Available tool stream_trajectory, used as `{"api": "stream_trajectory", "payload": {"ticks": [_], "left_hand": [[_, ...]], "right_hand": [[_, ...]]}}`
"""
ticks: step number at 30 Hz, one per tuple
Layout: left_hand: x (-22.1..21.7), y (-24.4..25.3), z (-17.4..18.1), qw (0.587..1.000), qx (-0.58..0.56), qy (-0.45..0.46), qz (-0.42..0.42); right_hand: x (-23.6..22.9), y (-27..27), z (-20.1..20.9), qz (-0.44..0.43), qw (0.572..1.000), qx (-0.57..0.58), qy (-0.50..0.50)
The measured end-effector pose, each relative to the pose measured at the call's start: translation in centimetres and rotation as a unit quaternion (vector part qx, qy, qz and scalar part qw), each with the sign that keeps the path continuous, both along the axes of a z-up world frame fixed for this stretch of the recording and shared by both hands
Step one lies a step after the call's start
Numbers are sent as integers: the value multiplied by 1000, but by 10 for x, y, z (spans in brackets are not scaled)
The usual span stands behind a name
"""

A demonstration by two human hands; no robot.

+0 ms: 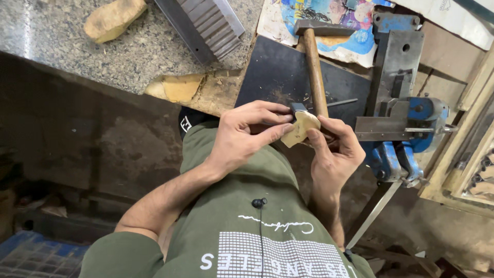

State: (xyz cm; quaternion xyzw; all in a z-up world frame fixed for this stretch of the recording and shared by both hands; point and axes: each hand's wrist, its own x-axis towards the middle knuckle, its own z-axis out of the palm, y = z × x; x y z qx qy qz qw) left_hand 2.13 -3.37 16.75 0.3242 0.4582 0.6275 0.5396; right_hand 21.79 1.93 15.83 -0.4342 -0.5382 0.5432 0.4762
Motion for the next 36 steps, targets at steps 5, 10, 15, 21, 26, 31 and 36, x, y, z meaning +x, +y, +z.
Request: {"api": "stream_trajectory", "payload": {"ticks": [5, 10, 15, 21, 26, 31, 36], "left_hand": [[4, -8, 17, 999, 25, 42, -2], [6, -12, 29, 996, 41, 79, 2], [4, -17, 35, 994, 51, 102, 6], [-1, -20, 39, 987, 56, 152, 2], [-2, -21, 38, 977, 42, 211, -3], [-4, -20, 35, 975, 80, 208, -4], [4, -16, 31, 981, 102, 162, -3]], "right_hand": [[6, -11, 16, -31, 986, 110, -122], [8, -17, 31, -28, 974, 142, -173], [9, -22, 51, 24, 963, 150, -222], [5, -22, 52, 56, 964, 163, -203], [5, -23, 45, 24, 924, 248, -289], [6, -21, 40, 1, 921, 257, -293], [7, -21, 33, -17, 964, 148, -222]]}}
